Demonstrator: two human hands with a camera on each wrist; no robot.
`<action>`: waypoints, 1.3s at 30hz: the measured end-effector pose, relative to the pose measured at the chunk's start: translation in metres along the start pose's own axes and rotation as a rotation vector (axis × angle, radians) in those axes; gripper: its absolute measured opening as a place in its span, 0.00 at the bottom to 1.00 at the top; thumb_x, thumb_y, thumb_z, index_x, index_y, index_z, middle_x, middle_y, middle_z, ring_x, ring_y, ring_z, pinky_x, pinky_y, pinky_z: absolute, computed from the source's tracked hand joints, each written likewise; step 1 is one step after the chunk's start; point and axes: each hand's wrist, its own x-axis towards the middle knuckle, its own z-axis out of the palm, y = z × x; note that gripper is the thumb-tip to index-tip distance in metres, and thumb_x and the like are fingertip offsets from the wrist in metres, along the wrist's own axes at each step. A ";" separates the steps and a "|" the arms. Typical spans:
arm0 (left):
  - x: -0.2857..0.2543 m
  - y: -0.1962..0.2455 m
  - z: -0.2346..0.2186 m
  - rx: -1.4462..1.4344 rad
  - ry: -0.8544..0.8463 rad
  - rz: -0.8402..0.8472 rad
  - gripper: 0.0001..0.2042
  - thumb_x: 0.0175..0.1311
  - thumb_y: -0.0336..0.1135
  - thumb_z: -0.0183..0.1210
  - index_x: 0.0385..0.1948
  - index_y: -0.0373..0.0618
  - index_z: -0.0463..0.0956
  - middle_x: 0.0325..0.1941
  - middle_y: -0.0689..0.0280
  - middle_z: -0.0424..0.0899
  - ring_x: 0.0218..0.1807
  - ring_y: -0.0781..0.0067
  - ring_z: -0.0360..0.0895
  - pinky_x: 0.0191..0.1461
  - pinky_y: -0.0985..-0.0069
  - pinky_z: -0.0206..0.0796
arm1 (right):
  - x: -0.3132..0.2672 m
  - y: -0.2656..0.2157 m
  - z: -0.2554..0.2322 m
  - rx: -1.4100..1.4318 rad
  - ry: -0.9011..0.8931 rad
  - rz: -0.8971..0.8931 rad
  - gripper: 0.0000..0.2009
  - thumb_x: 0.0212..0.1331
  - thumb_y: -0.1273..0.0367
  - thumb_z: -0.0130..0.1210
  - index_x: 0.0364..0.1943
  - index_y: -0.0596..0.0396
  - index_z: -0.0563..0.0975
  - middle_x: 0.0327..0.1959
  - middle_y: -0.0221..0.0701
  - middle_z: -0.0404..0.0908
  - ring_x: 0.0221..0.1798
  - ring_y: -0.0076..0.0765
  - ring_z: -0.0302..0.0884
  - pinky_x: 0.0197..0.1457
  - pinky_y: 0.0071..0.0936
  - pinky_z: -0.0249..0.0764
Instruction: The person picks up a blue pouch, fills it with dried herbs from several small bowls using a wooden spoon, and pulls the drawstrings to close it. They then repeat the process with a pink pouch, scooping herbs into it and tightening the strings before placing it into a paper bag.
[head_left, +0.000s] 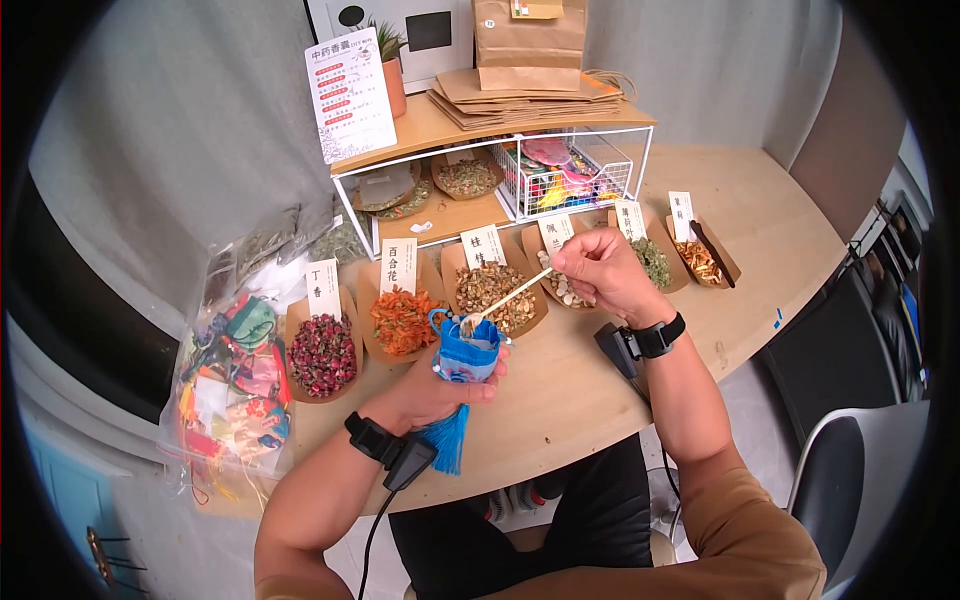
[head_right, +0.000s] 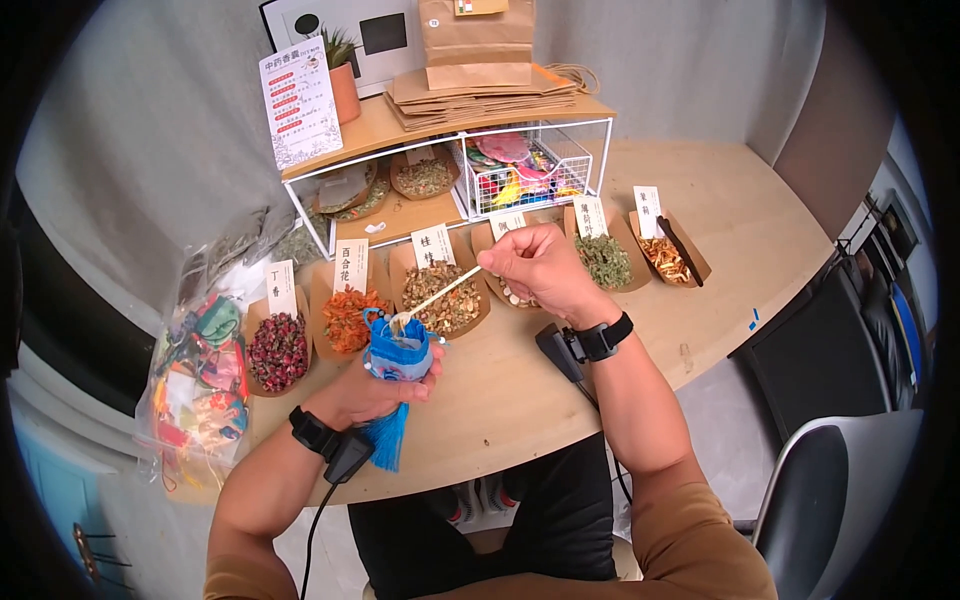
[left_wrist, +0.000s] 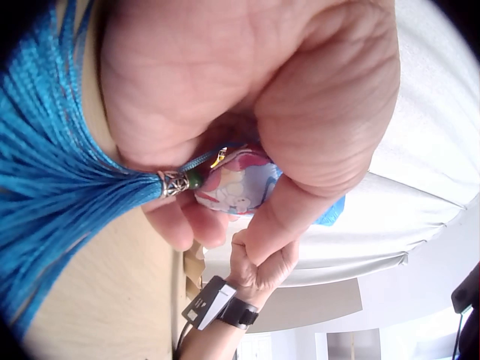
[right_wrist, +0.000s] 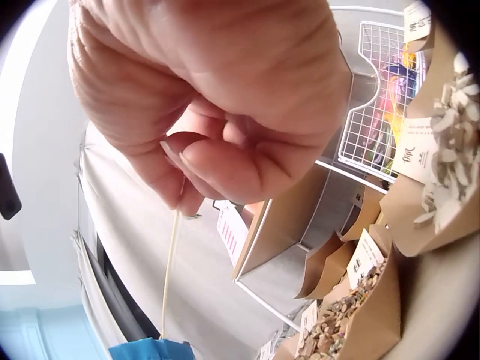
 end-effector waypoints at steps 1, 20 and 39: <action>0.000 0.000 0.000 0.000 -0.003 0.002 0.26 0.51 0.20 0.66 0.54 0.45 0.71 0.45 0.72 0.77 0.49 0.81 0.74 0.48 0.79 0.70 | -0.001 0.000 0.000 -0.029 0.002 -0.017 0.08 0.59 0.71 0.62 0.24 0.58 0.78 0.13 0.21 0.68 0.13 0.14 0.58 0.15 0.15 0.55; 0.000 -0.001 -0.001 -0.008 -0.009 0.014 0.26 0.50 0.18 0.66 0.53 0.43 0.72 0.46 0.70 0.78 0.49 0.79 0.76 0.51 0.78 0.70 | 0.018 0.024 -0.019 -0.439 0.399 -0.024 0.12 0.54 0.73 0.61 0.15 0.55 0.74 0.15 0.18 0.71 0.18 0.12 0.58 0.21 0.18 0.56; 0.001 -0.002 -0.001 -0.012 -0.027 0.049 0.24 0.50 0.18 0.66 0.51 0.44 0.73 0.46 0.69 0.78 0.46 0.80 0.75 0.48 0.80 0.69 | 0.019 0.020 -0.016 -0.269 0.306 0.249 0.13 0.56 0.69 0.61 0.16 0.53 0.73 0.10 0.19 0.64 0.10 0.15 0.53 0.13 0.19 0.47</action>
